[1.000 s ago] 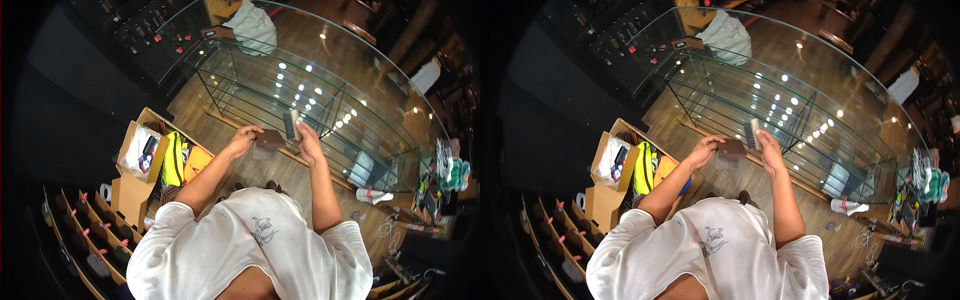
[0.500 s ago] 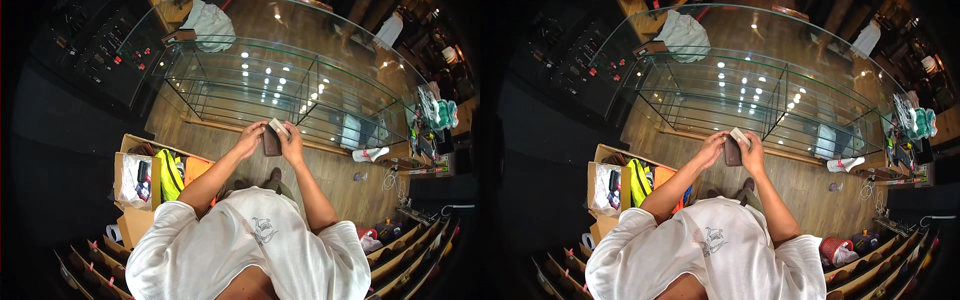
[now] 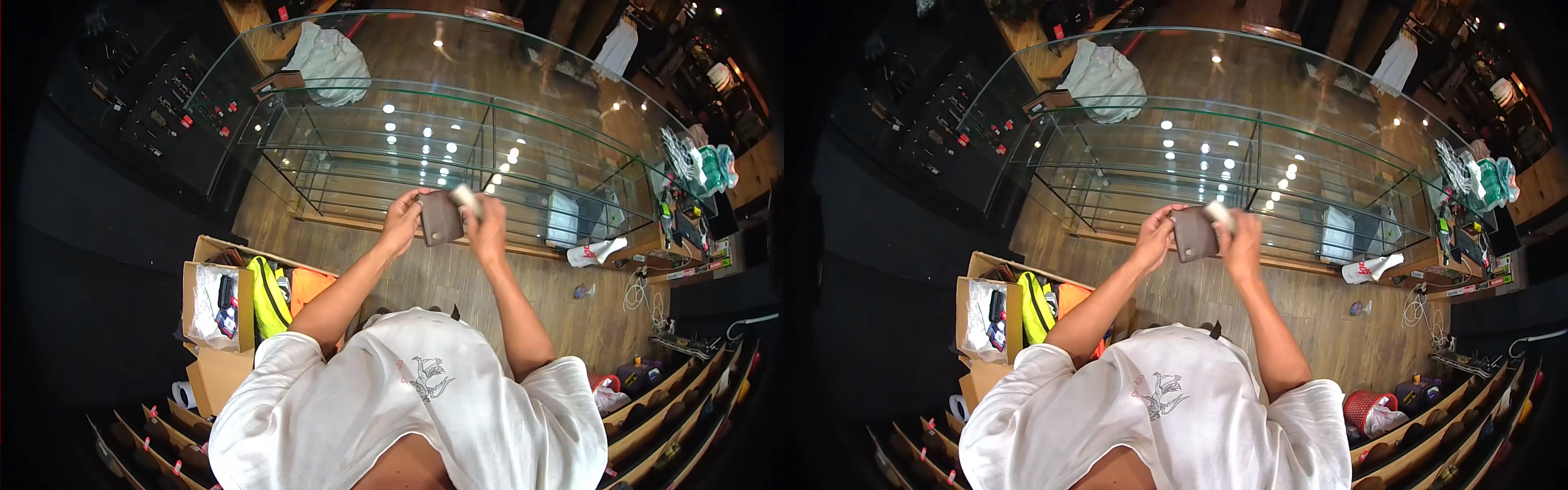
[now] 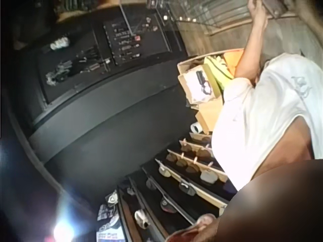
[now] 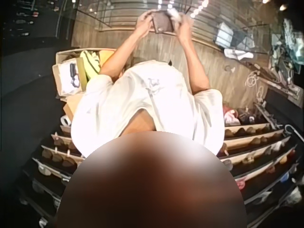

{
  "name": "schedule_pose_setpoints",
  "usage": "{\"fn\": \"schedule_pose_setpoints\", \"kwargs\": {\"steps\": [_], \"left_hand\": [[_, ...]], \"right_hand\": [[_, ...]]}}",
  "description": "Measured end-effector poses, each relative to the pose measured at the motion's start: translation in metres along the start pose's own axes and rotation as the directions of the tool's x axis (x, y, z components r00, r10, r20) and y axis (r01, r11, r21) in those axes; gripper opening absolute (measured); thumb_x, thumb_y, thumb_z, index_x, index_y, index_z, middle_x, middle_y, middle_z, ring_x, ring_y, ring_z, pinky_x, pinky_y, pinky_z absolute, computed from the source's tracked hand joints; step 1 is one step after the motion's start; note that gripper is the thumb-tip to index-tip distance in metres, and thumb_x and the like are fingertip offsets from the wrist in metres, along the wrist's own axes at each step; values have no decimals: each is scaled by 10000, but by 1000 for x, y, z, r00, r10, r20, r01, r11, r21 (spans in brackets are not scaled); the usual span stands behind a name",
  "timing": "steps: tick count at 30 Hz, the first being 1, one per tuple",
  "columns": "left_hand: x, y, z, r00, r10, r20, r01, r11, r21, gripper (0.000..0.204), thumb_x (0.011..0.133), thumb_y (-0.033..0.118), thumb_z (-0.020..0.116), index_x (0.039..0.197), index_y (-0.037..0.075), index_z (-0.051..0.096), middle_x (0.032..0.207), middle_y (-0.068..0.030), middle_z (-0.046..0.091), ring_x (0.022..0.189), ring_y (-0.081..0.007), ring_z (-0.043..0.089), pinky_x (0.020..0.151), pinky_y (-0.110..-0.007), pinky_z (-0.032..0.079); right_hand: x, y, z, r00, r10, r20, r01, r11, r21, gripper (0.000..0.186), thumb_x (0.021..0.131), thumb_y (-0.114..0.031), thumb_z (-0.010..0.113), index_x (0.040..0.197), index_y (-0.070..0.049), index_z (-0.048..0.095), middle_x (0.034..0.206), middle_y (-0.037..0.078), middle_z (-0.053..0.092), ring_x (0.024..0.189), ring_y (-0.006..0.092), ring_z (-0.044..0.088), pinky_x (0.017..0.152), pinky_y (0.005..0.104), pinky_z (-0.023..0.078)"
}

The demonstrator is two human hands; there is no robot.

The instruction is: The recorder uses a cloth to polish leather wallets and organize them in a box on a glass display counter.

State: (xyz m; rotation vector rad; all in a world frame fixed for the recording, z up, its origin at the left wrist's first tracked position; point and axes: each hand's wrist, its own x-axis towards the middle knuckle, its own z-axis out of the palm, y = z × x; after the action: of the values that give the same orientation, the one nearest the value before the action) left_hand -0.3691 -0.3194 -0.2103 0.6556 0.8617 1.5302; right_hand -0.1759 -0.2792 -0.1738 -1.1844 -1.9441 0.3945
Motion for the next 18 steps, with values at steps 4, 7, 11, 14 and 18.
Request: {"fn": "schedule_pose_setpoints", "kwargs": {"steps": [4, 7, 11, 14, 18], "left_hand": [[8, -6, 15, 1000, 19, -6, -19, 999, 49, 267, 1016, 3, 418, 1231, 17, 576, 1279, -85, 620, 1052, -144, 618, 859, -279, 529], [14, -11, 36, 996, 89, -18, -90, 994, -68, 273, 1016, -2, 405, 1237, 8, 564, 1272, -97, 619, 1056, -155, 625, 856, -291, 544], [19, -15, 46, 990, 134, -51, -133, 991, 7, 281, 1012, 0, 394, 1241, 7, 558, 1269, -103, 613, 1080, -167, 613, 892, -295, 528], [20, -25, 49, 983, 179, -36, -177, 983, 57, 274, 1011, 7, 404, 1239, 3, 556, 1277, -99, 608, 1103, -167, 599, 906, -300, 519], [14, -40, 70, 995, 100, 8, -100, 995, 31, 274, 1013, 33, 426, 1260, 17, 543, 1282, -86, 592, 1102, -153, 585, 892, -289, 516]], "right_hand": [[4, -10, -21, 999, 45, 7, -45, 984, 170, 340, 869, -179, 747, 1131, -5, 618, 1022, 166, 603, 993, 352, 561, 876, 442, 460], [-4, -18, -27, 993, 19, 118, -35, 990, 134, 370, 871, -220, 747, 1142, -7, 613, 1038, 169, 608, 1014, 364, 563, 885, 441, 463], [-6, 55, -37, 956, 290, -35, -273, 932, 239, 342, 921, -251, 717, 1129, 7, 633, 1037, 156, 655, 946, 293, 636, 846, 389, 502], [-11, 60, -41, 857, 449, 254, -505, 628, 593, 297, 987, -245, 653, 1186, -28, 612, 1062, 24, 637, 960, 104, 577, 839, 265, 484], [-11, 63, -26, 833, 483, 270, -533, 569, 627, 361, 979, -276, 669, 1219, -67, 500, 1109, 17, 605, 966, 110, 548, 826, 265, 451]]}}
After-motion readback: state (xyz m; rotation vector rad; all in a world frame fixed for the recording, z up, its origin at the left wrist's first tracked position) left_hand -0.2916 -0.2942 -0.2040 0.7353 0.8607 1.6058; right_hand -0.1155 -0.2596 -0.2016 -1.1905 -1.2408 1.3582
